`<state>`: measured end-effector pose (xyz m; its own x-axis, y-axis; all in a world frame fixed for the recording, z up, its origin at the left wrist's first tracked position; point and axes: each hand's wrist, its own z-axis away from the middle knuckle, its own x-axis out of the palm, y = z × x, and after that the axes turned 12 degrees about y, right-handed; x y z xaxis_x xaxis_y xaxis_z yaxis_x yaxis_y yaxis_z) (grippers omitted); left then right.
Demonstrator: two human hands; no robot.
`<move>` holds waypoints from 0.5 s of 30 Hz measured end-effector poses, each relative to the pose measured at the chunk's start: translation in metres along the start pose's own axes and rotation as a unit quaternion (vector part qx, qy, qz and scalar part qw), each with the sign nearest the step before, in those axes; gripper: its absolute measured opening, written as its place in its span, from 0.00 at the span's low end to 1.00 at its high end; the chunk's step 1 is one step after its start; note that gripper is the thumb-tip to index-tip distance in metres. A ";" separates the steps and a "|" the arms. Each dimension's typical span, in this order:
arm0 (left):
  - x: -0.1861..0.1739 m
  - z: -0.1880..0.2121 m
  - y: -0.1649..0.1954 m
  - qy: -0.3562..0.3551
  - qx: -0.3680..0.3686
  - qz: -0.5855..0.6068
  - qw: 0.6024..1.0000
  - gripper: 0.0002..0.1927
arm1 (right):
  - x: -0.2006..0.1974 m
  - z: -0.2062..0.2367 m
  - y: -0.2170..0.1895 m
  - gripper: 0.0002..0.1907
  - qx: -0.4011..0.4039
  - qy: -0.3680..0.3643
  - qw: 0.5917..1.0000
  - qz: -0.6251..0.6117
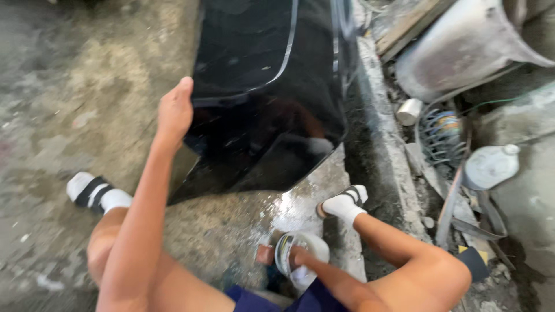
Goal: The person sits on the wet concrete floor of a workshop and scrubs a large black plastic bumper cover with a yellow sponge, repeatedly repositioning and turning the panel to wipe different surfaces, with a bucket of water nearby.
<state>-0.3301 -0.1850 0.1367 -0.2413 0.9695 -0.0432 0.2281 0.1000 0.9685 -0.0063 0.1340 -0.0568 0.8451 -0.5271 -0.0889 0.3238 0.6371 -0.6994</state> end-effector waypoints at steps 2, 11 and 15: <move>0.000 -0.001 -0.003 -0.007 -0.031 -0.010 0.999 0.26 | -0.008 0.003 -0.003 0.11 -0.005 0.003 1.000 0.007; 0.001 0.002 0.001 0.002 -0.010 -0.036 0.999 0.28 | -0.127 0.082 -0.105 0.19 -0.039 0.428 0.868 0.251; -0.001 0.003 0.013 0.006 -0.021 -0.103 0.994 0.30 | -0.159 0.063 -0.226 0.18 -0.286 0.732 0.570 0.242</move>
<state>-0.3243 -0.1843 0.1486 -0.2900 0.9269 -0.2384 0.1335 0.2859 0.9489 -0.1868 0.1094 0.1598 -0.6182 -0.5386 -0.5725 -0.3410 0.8400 -0.4220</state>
